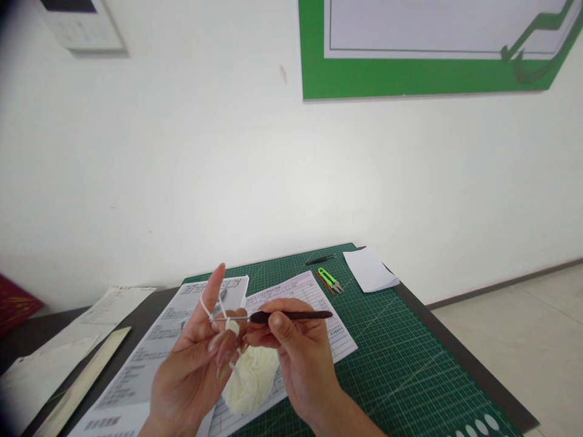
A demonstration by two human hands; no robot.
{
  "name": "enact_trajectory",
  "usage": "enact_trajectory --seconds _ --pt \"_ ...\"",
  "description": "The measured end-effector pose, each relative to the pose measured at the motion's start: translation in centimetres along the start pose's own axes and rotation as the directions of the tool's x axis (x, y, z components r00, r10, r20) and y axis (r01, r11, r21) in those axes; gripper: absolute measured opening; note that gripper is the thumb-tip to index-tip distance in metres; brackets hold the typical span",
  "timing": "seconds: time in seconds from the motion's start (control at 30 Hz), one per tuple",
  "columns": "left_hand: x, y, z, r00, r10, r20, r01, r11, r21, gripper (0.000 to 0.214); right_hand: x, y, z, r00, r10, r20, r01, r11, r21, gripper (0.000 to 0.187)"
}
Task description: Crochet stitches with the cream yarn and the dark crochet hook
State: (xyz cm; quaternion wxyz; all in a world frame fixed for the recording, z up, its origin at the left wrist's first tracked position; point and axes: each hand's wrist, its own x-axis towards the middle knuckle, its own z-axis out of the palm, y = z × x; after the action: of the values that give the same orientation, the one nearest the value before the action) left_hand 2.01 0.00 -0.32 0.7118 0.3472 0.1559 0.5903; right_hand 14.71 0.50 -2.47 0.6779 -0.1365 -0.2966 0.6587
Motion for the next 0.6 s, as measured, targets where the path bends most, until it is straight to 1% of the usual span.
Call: enact_trajectory --seconds 0.17,0.33,0.43,0.53,0.6 --pt "0.03 0.18 -0.17 0.999 -0.026 0.045 0.025 0.999 0.029 0.072 -0.15 0.41 -0.11 0.999 -0.027 0.041 0.027 1.0 -0.011 0.012" --pt "0.1 -0.17 -0.49 0.999 -0.01 0.043 0.007 0.998 0.056 0.08 0.01 0.54 -0.05 0.999 0.022 0.044 -0.025 0.996 0.082 0.01" --pt "0.13 -0.38 -0.62 0.999 0.012 0.038 -0.015 0.997 0.077 0.072 0.18 0.46 -0.09 0.998 0.055 0.022 -0.057 0.99 0.128 0.009" --pt "0.12 -0.41 -0.57 0.998 0.048 0.042 -0.054 0.989 0.137 0.058 0.31 0.34 -0.18 0.996 0.088 0.004 -0.087 0.983 0.163 0.01" --pt "0.11 -0.38 -0.5 0.996 0.083 0.037 -0.088 0.979 0.182 0.054 0.38 0.28 -0.22 0.994 0.112 -0.006 -0.11 0.978 0.175 0.011"
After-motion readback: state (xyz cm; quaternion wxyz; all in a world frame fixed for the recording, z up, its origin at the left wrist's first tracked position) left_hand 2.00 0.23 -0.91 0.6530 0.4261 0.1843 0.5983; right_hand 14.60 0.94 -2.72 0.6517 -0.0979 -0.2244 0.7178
